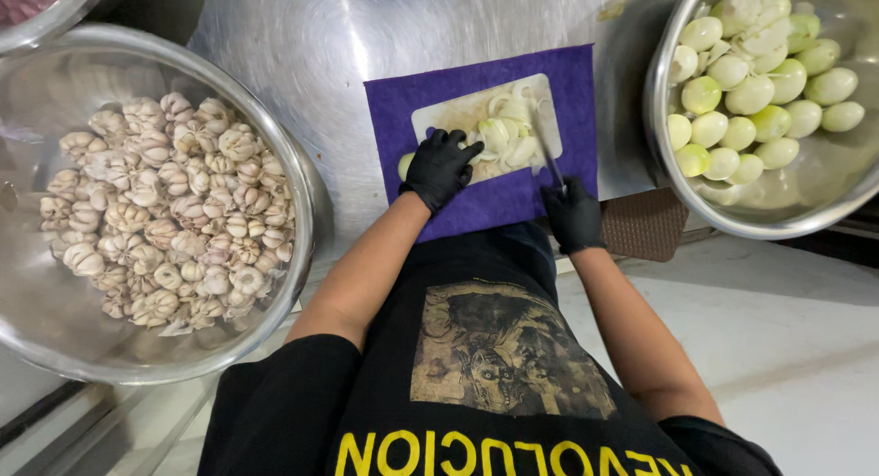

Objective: The person slices small round vegetables one at a time on a small cutting board set on a purple cloth, using a knife, and places the cut slices into a large metal bowl beside the board. They repeatedly take whole vegetables from a bowl, cut them into slices, and transfer the slices into the bowl of finished pieces.

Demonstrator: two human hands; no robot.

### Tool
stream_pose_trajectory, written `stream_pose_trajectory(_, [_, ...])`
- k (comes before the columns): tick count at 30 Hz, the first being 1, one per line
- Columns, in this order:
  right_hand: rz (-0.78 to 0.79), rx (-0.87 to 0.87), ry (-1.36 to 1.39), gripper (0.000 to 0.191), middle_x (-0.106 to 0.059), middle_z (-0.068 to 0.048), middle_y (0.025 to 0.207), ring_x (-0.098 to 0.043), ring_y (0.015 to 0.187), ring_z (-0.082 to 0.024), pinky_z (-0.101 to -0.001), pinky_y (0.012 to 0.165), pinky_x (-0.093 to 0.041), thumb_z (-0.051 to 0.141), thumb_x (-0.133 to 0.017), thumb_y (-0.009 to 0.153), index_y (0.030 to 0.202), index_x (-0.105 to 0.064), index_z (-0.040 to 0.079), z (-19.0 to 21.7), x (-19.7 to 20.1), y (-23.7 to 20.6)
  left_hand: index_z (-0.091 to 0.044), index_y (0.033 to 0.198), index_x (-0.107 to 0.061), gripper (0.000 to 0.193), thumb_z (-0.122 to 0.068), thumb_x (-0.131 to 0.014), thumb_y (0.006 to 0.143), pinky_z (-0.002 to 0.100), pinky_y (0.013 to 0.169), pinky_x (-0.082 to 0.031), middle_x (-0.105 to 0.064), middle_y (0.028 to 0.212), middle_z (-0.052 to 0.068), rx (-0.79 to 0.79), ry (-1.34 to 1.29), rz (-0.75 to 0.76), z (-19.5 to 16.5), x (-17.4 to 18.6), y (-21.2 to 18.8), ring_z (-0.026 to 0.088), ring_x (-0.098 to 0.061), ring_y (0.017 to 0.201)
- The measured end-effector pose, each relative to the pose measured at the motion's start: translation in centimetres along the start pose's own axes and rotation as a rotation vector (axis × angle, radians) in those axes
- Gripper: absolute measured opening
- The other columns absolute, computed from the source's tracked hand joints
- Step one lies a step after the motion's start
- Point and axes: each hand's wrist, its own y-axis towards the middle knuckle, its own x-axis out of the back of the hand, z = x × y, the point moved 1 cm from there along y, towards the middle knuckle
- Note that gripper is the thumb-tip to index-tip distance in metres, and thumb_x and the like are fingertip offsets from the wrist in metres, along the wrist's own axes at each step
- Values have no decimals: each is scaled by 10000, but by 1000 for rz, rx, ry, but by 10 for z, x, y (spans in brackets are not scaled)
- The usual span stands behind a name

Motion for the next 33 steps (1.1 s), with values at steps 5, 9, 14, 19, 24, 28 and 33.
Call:
stream_pose_trajectory(5, [-101,0,3,587,-745,-226,985,-740,894,-381,-456,771,-585,293,-882,789,1242,-617,32,34,-19,35,-93,1213,-632,429,-243,-727,823,464,906,-524,-598,1201,106,32,31,57,3,-4,1,333,-572,1110])
stream_pose_trajectory(9, [-98,-25,-12,595,-749,-226,998,-749,918,-382,-447,791,-583,278,-866,763,1251,-626,38,44,-23,46,-114,1173,-628,426,-157,-744,765,449,916,-528,-587,1246,132,-15,-64,-59,5,1,1,349,-580,1126])
stream_pose_trajectory(14, [-117,158,63,315,-731,-252,996,-722,915,-434,-487,777,-571,222,-740,939,1177,-645,38,43,-23,27,-22,1204,-583,482,-125,-755,766,455,874,-529,-567,1246,182,97,-291,-57,5,10,-5,367,-619,1050])
stream_pose_trajectory(19, [166,119,-92,300,-700,-297,914,-668,851,-509,-582,727,-515,246,-619,991,1206,-571,42,53,-36,-8,-67,1069,-610,324,-218,-772,833,466,876,-519,-617,1110,127,63,-49,-11,9,17,-13,339,-641,1020])
stream_pose_trajectory(24, [296,135,-197,243,-698,-289,902,-678,823,-511,-590,725,-528,215,-583,955,1092,-522,23,62,-49,-26,-59,1130,-616,357,-229,-752,847,465,846,-512,-620,1128,127,31,-35,-80,6,10,-15,332,-641,987])
stream_pose_trajectory(28, [297,123,-251,213,-705,-294,906,-695,843,-499,-578,744,-544,195,-581,968,1058,-523,10,79,-37,-28,-78,1134,-615,354,-232,-749,845,458,842,-513,-624,1157,104,35,-15,-125,6,5,-14,316,-643,982])
stream_pose_trajectory(33, [501,25,-342,523,-698,-297,846,-688,834,-501,-567,739,-545,391,-739,833,1056,-483,-7,100,-9,-39,-89,1104,-611,339,-239,-751,834,463,819,-514,-618,1132,99,12,15,-140,8,2,-15,316,-646,977])
